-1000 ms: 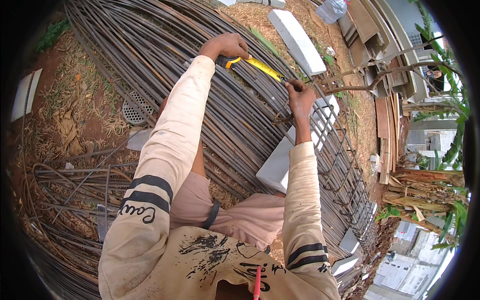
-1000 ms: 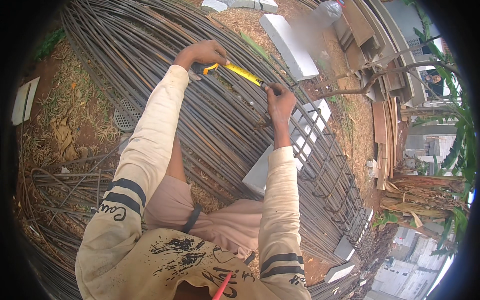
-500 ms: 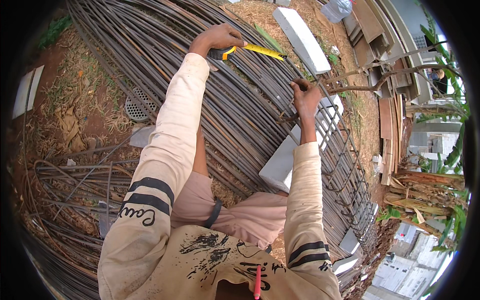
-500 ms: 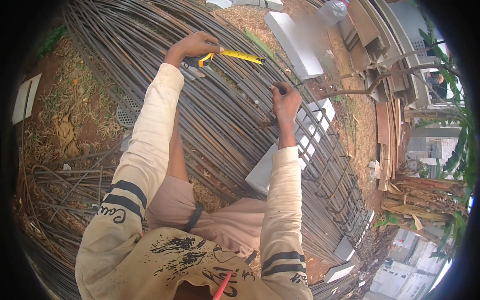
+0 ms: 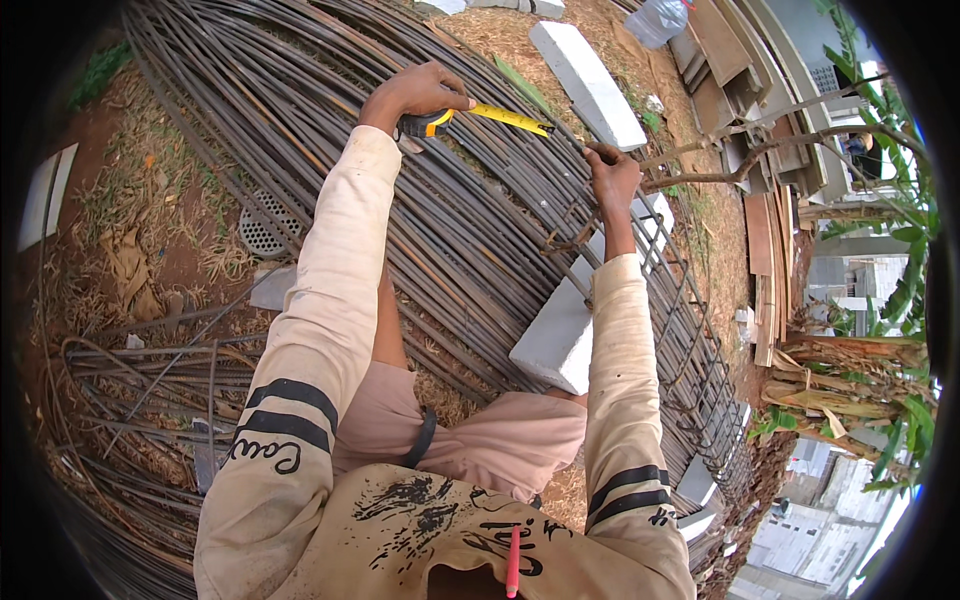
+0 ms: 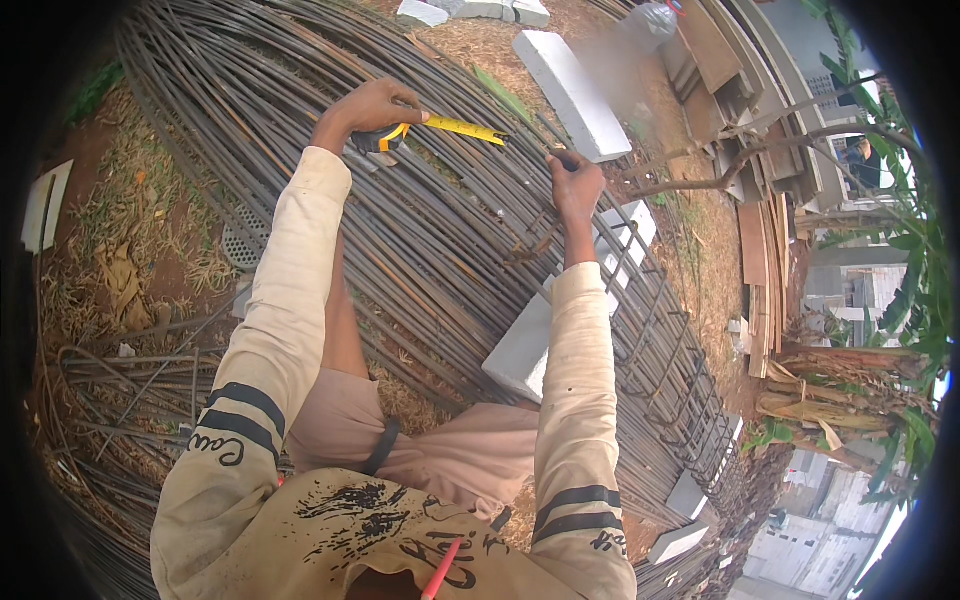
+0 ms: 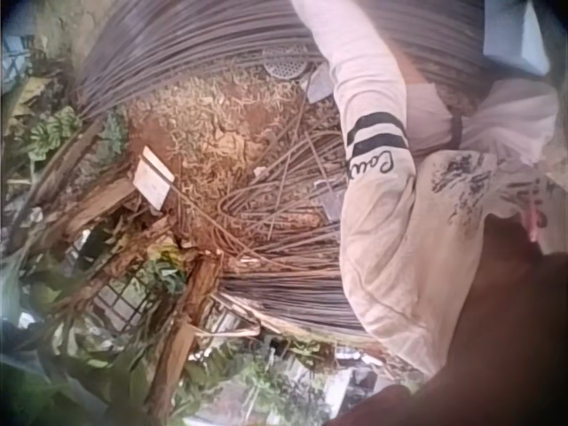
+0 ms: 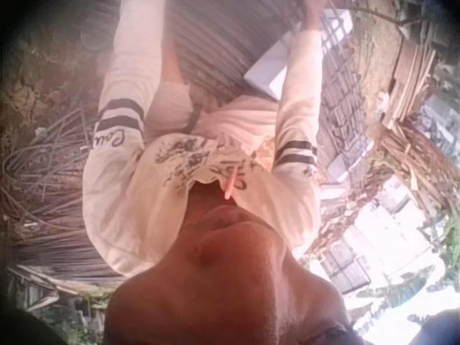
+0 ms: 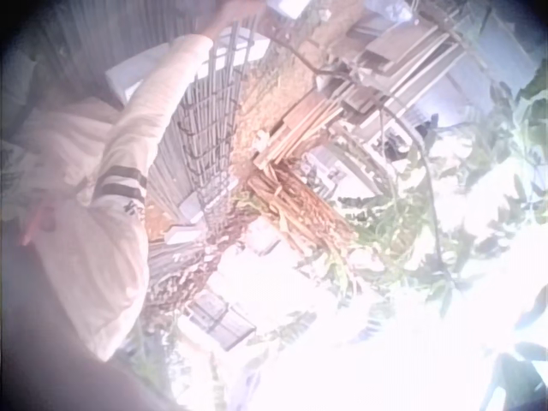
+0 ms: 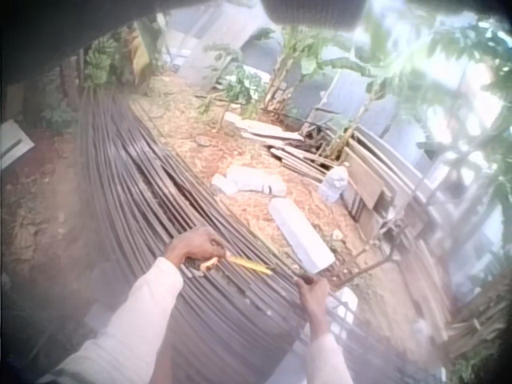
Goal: The person assembles a rebar mesh by tying intersecting steel bars with wire using pliers. They measure spacing with a tape measure and mark positions with a marker, then continue tying the grid together.
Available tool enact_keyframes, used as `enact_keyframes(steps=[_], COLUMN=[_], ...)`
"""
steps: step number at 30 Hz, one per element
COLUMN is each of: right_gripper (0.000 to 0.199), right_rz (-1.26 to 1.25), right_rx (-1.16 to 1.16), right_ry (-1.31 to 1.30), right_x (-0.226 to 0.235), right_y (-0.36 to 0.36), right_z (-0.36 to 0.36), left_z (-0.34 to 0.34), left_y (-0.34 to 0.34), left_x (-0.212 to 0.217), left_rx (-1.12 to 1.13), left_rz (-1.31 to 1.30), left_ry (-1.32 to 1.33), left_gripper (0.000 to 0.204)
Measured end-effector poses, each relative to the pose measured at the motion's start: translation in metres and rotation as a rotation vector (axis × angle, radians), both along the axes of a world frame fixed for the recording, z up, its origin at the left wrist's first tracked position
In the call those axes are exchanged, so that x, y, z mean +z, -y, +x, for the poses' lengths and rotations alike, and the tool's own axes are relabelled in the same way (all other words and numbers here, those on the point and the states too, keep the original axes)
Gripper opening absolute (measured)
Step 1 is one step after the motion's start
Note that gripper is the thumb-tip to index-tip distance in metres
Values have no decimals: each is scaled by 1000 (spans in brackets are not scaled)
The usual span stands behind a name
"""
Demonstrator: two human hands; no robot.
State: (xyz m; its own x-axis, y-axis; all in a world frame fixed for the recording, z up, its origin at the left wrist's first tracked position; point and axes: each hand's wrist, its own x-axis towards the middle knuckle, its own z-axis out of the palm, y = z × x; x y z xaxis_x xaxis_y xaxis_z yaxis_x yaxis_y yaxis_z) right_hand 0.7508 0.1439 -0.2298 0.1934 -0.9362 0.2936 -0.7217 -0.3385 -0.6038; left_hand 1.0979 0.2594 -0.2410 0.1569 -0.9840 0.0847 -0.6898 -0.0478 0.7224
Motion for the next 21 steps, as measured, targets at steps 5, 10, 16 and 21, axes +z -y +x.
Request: enact_keyframes(steps=[5, 10, 16, 21], right_gripper=[29, 29, 26, 25], right_rz=[-72, -92, -40, 67], right_rx=[-17, -39, -6, -88], right_ry=[-46, -46, -200, 13], right_x=[-5, -5, -3, -7], right_y=[5, 7, 2, 22], right_z=[6, 7, 13, -6], left_z=[6, 5, 2, 3], left_y=[-3, -5, -3, 2], left_x=[-4, 2, -6, -15], left_rx=[-12, -27, 7, 16], left_rz=[-10, -17, 8, -95], left_ry=[-9, 32, -19, 15], left_gripper=[49, 49, 49, 45])
